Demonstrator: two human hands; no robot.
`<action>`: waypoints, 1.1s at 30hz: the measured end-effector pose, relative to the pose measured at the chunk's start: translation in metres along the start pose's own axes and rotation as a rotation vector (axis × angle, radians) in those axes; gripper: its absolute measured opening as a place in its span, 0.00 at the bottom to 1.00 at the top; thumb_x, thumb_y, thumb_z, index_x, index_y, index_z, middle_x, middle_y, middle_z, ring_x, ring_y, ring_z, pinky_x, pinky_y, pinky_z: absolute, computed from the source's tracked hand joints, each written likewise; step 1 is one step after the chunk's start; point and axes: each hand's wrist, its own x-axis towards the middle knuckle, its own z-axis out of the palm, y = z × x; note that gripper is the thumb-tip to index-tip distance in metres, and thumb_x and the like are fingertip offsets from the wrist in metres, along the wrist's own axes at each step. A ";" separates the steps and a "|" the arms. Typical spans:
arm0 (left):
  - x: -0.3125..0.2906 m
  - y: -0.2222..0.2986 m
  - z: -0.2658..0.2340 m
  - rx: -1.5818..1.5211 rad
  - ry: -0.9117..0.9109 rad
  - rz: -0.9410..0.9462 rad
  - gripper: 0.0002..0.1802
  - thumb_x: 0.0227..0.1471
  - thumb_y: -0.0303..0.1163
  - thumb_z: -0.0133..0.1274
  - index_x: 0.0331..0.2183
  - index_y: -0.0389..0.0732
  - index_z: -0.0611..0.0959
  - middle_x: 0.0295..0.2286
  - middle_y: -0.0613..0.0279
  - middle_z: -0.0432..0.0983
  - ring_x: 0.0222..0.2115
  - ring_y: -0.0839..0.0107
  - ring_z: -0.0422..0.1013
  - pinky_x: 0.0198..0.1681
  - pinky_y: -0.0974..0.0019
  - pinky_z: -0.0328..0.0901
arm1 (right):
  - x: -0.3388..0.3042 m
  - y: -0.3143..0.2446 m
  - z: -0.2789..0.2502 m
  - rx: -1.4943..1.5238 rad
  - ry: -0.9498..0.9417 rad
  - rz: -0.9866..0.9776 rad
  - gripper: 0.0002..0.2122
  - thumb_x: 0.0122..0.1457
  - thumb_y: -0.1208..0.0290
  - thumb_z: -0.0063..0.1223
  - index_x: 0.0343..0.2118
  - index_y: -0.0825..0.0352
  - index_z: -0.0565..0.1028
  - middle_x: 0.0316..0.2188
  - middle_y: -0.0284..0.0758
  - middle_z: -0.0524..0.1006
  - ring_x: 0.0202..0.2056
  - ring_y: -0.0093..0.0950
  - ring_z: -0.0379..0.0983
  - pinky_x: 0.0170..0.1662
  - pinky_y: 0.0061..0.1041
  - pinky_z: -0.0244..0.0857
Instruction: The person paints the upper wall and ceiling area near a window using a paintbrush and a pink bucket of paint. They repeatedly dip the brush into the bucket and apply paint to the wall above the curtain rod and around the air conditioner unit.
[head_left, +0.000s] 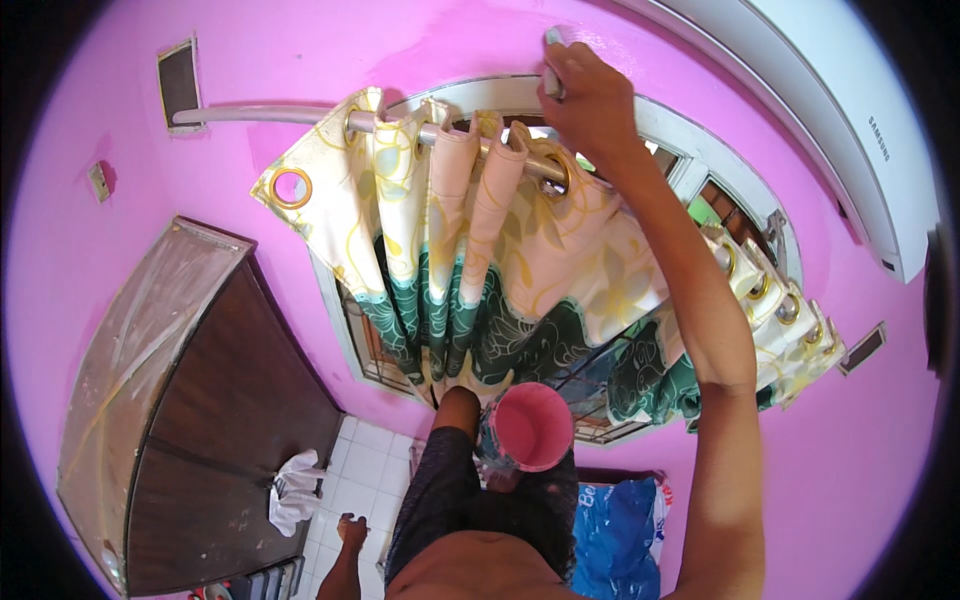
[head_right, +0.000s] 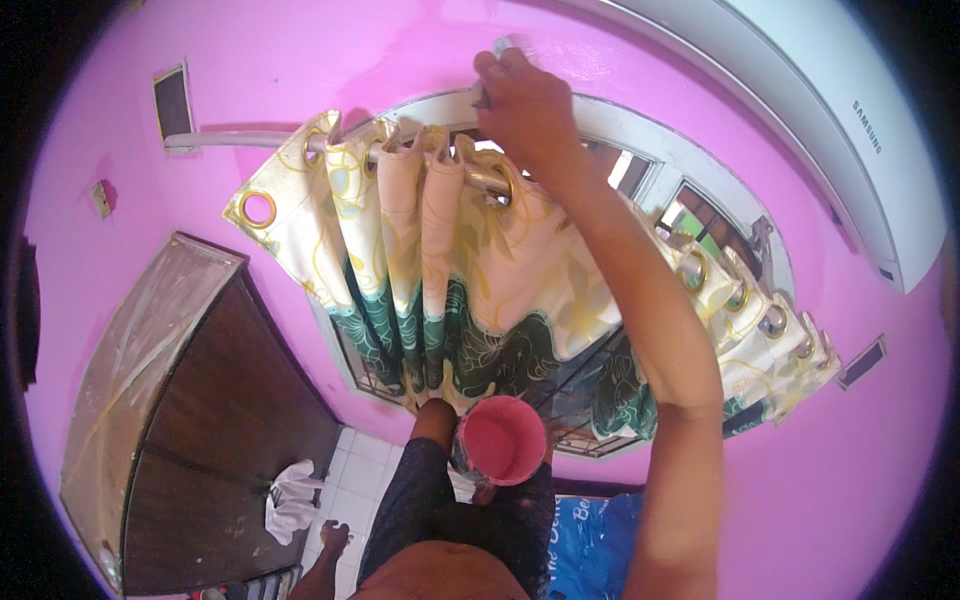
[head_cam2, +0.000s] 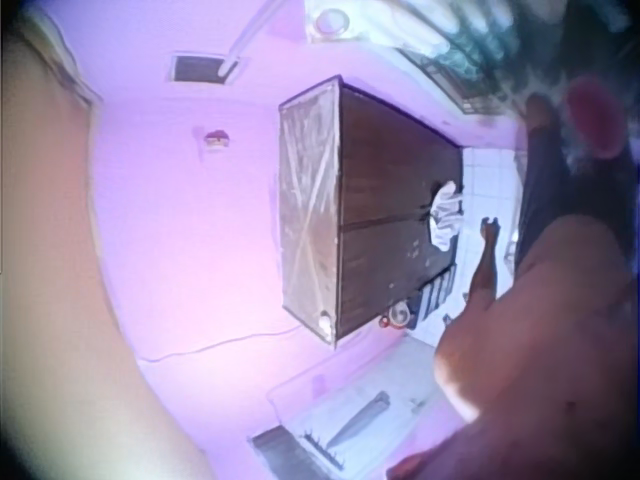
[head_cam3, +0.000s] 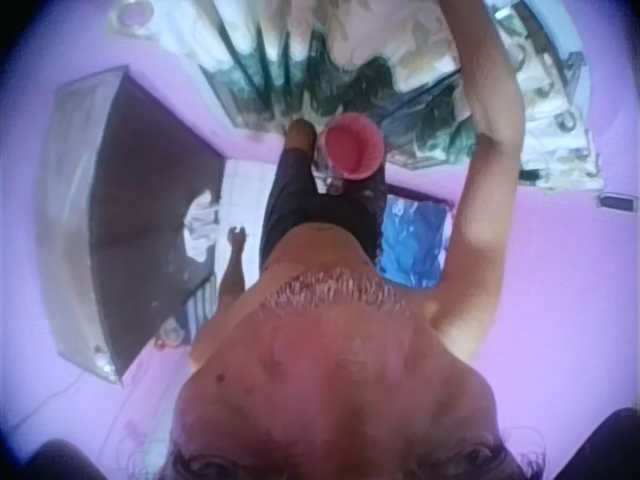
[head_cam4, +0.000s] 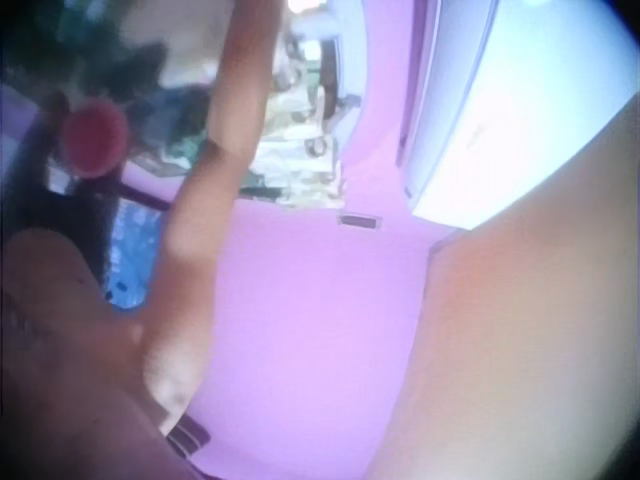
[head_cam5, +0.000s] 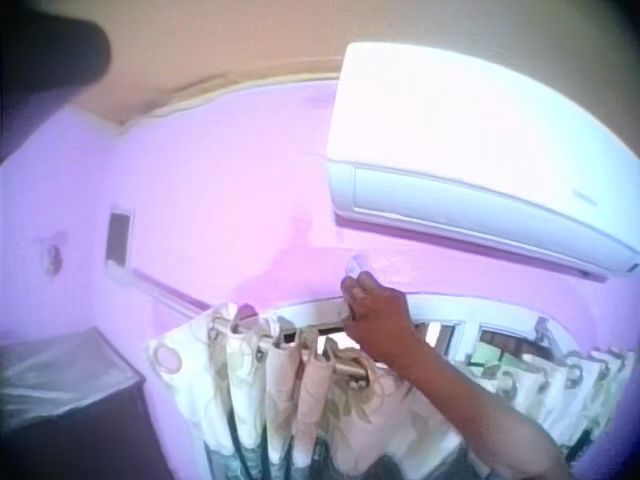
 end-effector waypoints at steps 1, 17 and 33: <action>-0.003 -0.001 -0.003 0.001 0.006 -0.018 0.25 0.41 0.29 0.51 0.44 0.32 0.70 0.23 0.50 0.76 0.19 0.67 0.75 0.17 0.67 0.68 | 0.004 -0.005 0.008 0.037 0.033 0.004 0.14 0.43 0.71 0.52 0.36 0.63 0.69 0.30 0.38 0.71 0.31 0.39 0.73 0.31 0.37 0.68; -0.003 0.000 -0.030 -0.008 0.040 -0.068 0.25 0.41 0.32 0.52 0.44 0.33 0.69 0.22 0.49 0.77 0.16 0.67 0.74 0.14 0.67 0.67 | 0.032 -0.015 0.042 0.300 0.164 0.051 0.08 0.47 0.72 0.55 0.29 0.67 0.72 0.22 0.43 0.73 0.25 0.44 0.71 0.30 0.36 0.66; 0.007 0.005 -0.026 0.164 0.037 0.058 0.26 0.40 0.32 0.51 0.44 0.31 0.71 0.20 0.50 0.78 0.17 0.67 0.74 0.19 0.66 0.68 | -0.021 0.029 -0.030 0.372 0.369 0.075 0.06 0.46 0.77 0.57 0.29 0.68 0.74 0.24 0.37 0.75 0.26 0.28 0.74 0.30 0.24 0.68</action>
